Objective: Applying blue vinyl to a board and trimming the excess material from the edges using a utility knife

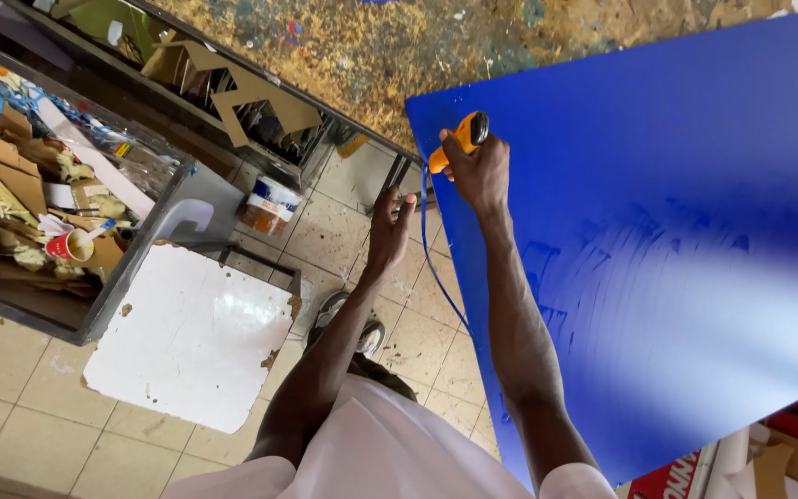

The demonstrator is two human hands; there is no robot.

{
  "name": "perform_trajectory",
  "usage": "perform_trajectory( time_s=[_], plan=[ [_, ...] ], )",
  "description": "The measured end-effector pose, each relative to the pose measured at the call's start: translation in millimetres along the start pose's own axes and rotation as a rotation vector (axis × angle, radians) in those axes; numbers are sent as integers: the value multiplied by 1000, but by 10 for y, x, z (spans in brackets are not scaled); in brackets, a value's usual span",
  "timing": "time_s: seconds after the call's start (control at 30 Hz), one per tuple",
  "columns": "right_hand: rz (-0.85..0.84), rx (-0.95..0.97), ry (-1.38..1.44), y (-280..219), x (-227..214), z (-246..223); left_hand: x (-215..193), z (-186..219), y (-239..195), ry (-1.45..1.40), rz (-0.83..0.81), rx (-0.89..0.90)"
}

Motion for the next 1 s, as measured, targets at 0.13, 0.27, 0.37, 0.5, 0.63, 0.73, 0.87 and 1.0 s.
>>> perform_trajectory(
  time_s=[0.13,0.27,0.37,0.5,0.63,0.73,0.87,1.0],
  plan=[
    [-11,27,-3,42,-10,-12,133,63,260,-68,-40,71],
    [-75,-38,-62,122,-2,225,209,-122,450,-120,-87,140],
    [-125,3,-76,196,-10,128,208,-37,409,-149,-98,148],
    [-173,53,-124,281,77,173,220,-158,438,-194,-85,159],
    [-125,30,-112,354,45,26,229,-210,482,-221,-69,143],
    [-94,9,-53,396,9,-157,221,-219,460,-236,-73,138],
    [-83,-36,-2,503,50,-159,196,-180,454,-236,-73,137],
    [-80,-34,-17,428,-1,-94,172,-158,421,-272,-60,103]
  ],
)
Point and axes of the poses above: each hand's wrist, its own y-axis towards the middle knuckle, its own x-axis out of the palm, z = x × y, the point moved 1 cm from there along y, towards the middle knuckle, and after that the axes turned 15 degrees about -y, right-handed, at the moved point
